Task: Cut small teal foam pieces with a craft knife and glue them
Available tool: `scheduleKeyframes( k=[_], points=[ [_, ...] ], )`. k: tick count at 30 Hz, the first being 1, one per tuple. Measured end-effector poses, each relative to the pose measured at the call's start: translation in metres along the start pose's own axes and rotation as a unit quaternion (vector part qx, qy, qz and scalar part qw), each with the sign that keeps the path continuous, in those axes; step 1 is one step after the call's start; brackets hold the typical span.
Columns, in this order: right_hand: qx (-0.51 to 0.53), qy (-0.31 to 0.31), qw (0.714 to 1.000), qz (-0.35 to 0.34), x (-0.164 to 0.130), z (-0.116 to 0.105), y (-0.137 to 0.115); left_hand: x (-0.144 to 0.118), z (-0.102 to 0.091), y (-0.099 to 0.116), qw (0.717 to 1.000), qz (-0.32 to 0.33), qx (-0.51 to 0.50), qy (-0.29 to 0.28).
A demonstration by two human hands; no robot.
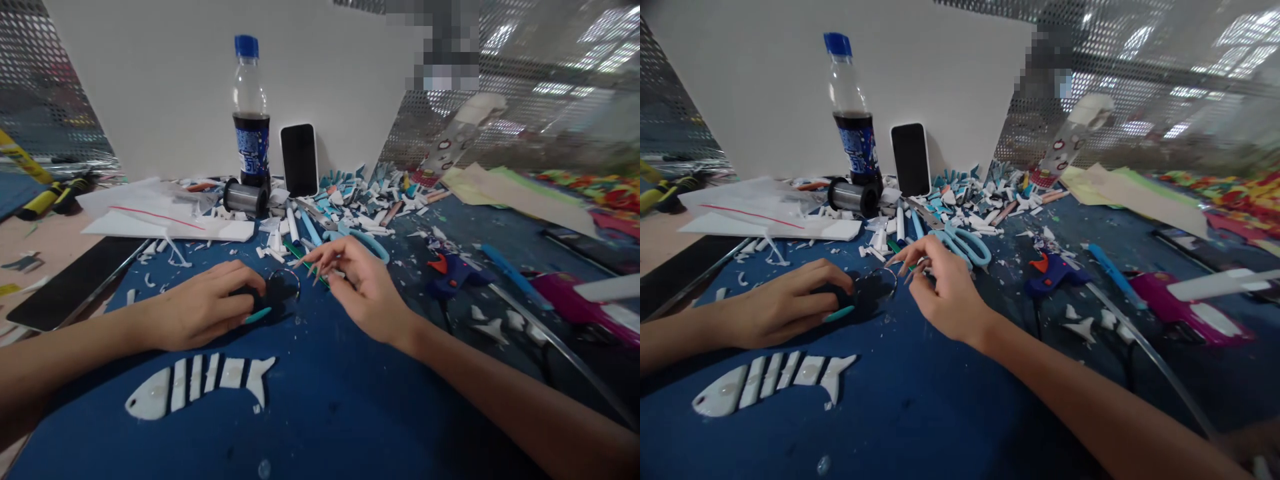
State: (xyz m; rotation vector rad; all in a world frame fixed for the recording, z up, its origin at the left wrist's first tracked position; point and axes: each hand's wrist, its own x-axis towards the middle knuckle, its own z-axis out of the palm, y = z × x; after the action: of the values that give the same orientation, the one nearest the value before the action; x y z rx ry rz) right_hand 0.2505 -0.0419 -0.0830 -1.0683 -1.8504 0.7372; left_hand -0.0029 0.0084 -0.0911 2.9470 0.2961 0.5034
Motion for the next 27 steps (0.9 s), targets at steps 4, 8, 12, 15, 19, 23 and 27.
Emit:
scheduleKeyframes(
  k=[4, 8, 12, 15, 19, 23, 27],
  points=[
    [-0.133, 0.224, 0.965, -0.039, 0.006, -0.010, 0.012, -0.003, 0.001, -0.003, 0.993, -0.066, -0.030, 0.095],
    [-0.269, 0.298, 0.915, -0.035, 0.012, -0.024, 0.025, -0.004, -0.001, -0.009, 0.977, -0.117, -0.066, 0.168],
    [-0.339, 0.131, 0.917, -0.165, 0.012, -0.019, 0.013, -0.003, -0.003, -0.011, 0.961, -0.149, -0.079, 0.220],
    [-0.311, -0.035, 0.939, -0.142, 0.010, -0.001, -0.007, -0.005, -0.001, -0.011, 0.962, -0.137, -0.075, 0.222],
    [-0.262, -0.148, 0.952, -0.063, 0.019, 0.028, -0.021, -0.009, 0.001, -0.012, 0.961, -0.128, -0.047, 0.241],
    [-0.263, -0.168, 0.947, -0.070, 0.038, 0.044, -0.014, -0.011, 0.001, -0.012, 0.955, -0.147, 0.003, 0.257],
    [-0.280, -0.158, 0.942, -0.096, 0.051, 0.041, -0.004, -0.010, 0.002, -0.013, 0.936, -0.207, 0.017, 0.284]
  ],
)
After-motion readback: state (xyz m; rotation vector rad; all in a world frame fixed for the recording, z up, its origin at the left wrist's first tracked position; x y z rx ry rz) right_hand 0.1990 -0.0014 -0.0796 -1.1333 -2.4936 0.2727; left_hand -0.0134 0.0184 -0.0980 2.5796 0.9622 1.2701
